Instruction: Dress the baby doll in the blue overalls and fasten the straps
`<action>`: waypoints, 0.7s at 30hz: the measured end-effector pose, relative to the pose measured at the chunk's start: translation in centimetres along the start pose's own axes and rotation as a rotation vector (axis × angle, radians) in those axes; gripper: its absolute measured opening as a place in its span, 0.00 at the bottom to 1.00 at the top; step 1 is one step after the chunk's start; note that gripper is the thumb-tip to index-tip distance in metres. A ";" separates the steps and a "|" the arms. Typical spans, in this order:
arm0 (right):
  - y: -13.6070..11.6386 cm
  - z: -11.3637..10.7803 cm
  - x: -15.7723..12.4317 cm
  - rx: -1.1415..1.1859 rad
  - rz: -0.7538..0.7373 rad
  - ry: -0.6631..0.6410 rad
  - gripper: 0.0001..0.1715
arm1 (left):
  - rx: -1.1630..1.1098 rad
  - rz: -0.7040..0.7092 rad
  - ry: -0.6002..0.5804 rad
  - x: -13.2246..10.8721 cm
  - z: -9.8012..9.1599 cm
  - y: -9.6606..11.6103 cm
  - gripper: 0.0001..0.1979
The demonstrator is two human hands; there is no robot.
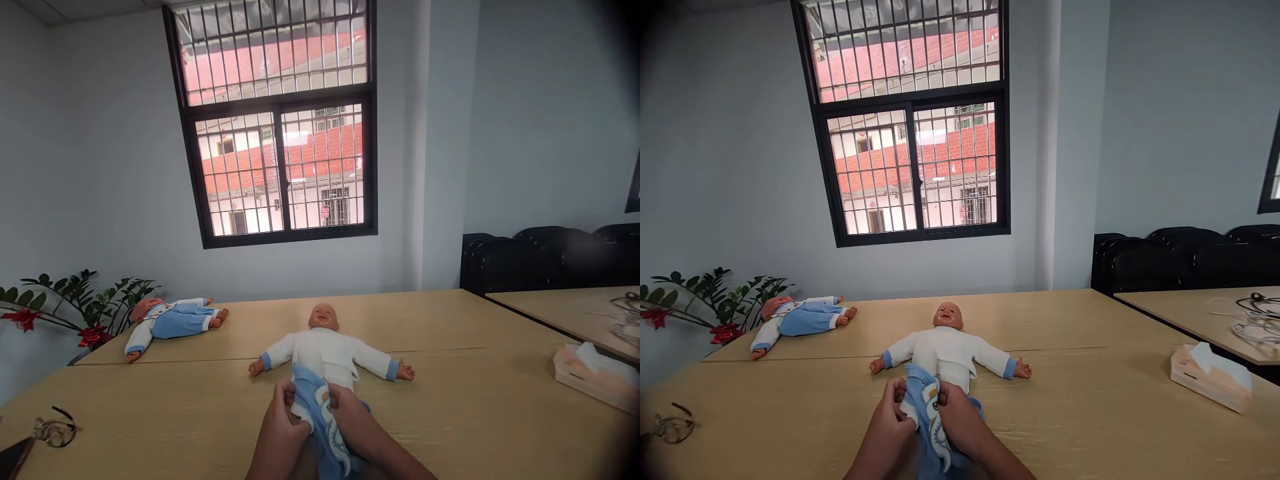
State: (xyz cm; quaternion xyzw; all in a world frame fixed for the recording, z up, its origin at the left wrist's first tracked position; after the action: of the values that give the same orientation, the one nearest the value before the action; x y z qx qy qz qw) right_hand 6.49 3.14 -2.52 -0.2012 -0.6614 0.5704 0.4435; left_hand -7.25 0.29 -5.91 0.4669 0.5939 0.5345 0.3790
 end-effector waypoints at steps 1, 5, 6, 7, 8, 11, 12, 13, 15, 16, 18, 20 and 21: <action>0.0 -0.2 0.0 -0.045 0.004 -0.009 0.12 | 0.006 -0.002 -0.008 0.1 0.0 -0.1 0.25; 0.0 -1.5 -1.0 -0.278 0.050 0.031 0.23 | 0.020 -0.005 -0.009 0.5 -0.4 -0.5 0.23; 0.0 -1.8 -1.3 -0.320 0.058 0.054 0.28 | 0.012 -0.009 -0.005 0.6 -0.5 -0.5 0.22; 0.0 -1.9 -1.5 -0.351 0.056 0.066 0.31 | -0.006 -0.015 -0.008 0.8 -0.6 -0.5 0.22; 0.0 -1.9 -1.6 -0.379 0.045 0.056 0.33 | -0.038 -0.020 -0.020 0.9 -0.6 -0.5 0.23; 0.2 -1.3 -1.4 -0.451 0.010 -0.047 0.29 | -0.192 -0.037 -0.103 1.2 -0.2 -0.4 0.26; 0.2 -1.3 -1.1 -0.468 -0.003 -0.060 0.27 | -0.241 -0.046 -0.129 1.4 -0.1 -0.4 0.28; 0.2 -1.6 -0.8 -0.482 -0.020 -0.048 0.25 | -0.278 -0.059 -0.143 1.5 -0.1 -0.5 0.30; 0.0 -3.1 -0.1 -0.509 -0.061 0.041 0.23 | -0.323 -0.092 -0.141 2.0 -0.7 -0.8 0.32; -0.1 -4.2 0.2 -0.525 -0.080 0.102 0.23 | -0.337 -0.110 -0.133 2.2 -1.1 -1.1 0.33; -0.3 -6.5 0.7 -0.544 -0.099 0.214 0.24 | -0.358 -0.144 -0.121 2.6 -2.2 -1.7 0.34; -0.3 -8.3 1.0 -0.548 -0.103 0.257 0.25 | -0.374 -0.175 -0.139 2.8 -3.1 -2.5 0.34; -0.3 -8.9 1.1 -0.550 -0.102 0.256 0.25 | -0.382 -0.186 -0.150 2.9 -3.4 -2.9 0.33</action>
State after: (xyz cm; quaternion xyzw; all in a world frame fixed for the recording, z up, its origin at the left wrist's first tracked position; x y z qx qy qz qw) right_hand 13.28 9.03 -2.28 -0.3503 -0.7392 0.3168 0.4801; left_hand -11.75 2.12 -8.11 0.3681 0.4926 0.5638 0.5513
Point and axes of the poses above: each hand's wrist, its own x-axis towards the middle knuckle, its own z-axis out of the palm, y = z × x, the point moved 7 cm from there along x, towards the middle knuckle, and after that the axes turned 10 degrees about -z, right-handed, at the moved point
